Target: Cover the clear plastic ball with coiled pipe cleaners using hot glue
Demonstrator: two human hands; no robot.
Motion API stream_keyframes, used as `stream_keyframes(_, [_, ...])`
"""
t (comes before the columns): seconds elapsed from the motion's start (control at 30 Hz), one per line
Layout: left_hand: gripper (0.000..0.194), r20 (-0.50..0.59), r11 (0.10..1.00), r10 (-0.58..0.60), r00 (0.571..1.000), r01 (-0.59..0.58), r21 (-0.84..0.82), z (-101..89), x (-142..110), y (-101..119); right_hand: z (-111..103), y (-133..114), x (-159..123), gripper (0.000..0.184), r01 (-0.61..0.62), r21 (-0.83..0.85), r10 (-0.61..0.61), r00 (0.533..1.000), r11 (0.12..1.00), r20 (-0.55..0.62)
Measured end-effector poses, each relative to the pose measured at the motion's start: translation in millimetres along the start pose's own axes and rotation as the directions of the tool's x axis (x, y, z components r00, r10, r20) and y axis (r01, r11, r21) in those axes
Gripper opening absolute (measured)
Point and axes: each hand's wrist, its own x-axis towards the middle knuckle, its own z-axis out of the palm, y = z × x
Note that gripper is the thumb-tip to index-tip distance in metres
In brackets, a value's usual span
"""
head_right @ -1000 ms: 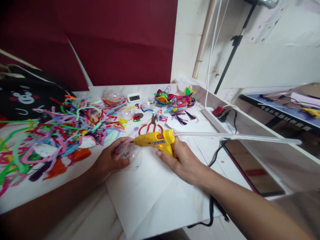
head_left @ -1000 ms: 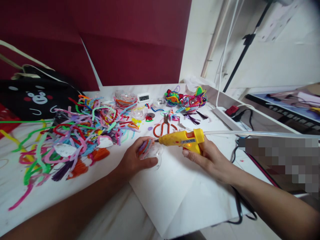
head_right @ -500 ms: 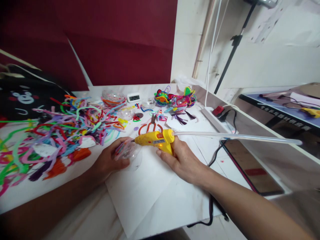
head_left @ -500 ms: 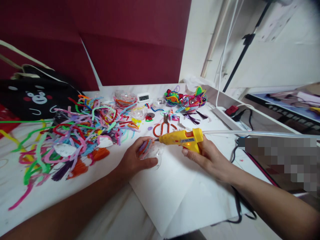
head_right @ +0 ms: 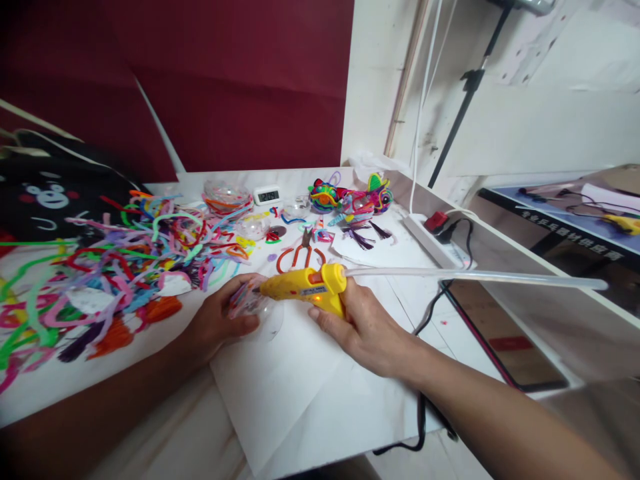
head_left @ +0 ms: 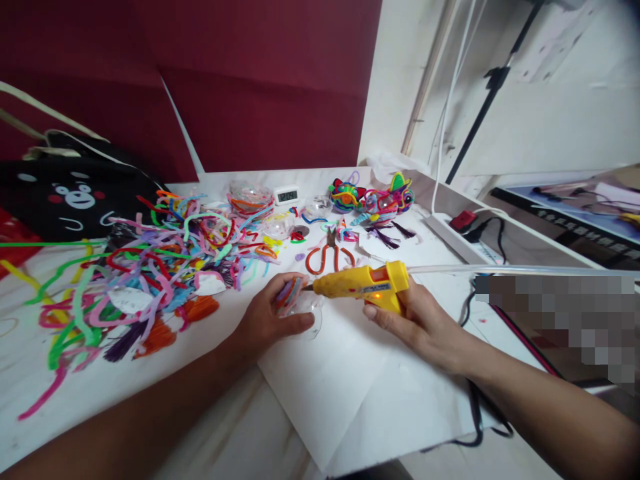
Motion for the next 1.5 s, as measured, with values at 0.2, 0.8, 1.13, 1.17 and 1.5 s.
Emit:
stream_keyframes(0.2, [0.078,-0.008,1.0,-0.004,1.0,0.004,-0.003,0.2,0.1,-0.9,-0.2,-6.8,-2.0,0.011,0.052,0.032,-0.052,0.999,0.998,0.002])
stream_keyframes(0.8, [0.077,0.023,1.0,0.01,1.0,-0.011,0.017,-2.1,3.3,-7.7,1.1,6.7,2.2,0.017,-0.001,-0.014,0.001,0.999,1.0,-0.054])
stream_keyframes(1.13, [0.074,0.052,1.0,0.015,0.999,-0.014,-0.002,-3.4,2.9,-4.4,2.4,5.3,4.0,0.019,-0.054,-0.025,0.052,0.996,0.998,-0.069])
stream_keyframes(1.17, [0.075,0.055,1.0,0.003,0.998,-0.004,0.005,-2.8,2.6,-2.2,2.4,5.2,3.9,0.019,-0.051,-0.028,0.049,0.996,0.998,-0.069])
stream_keyframes(1.5, [0.073,0.063,1.0,0.024,0.998,-0.025,0.015,-1.5,4.4,-1.0,1.6,2.9,1.3,0.019,-0.047,-0.018,0.046,0.999,0.999,-0.023])
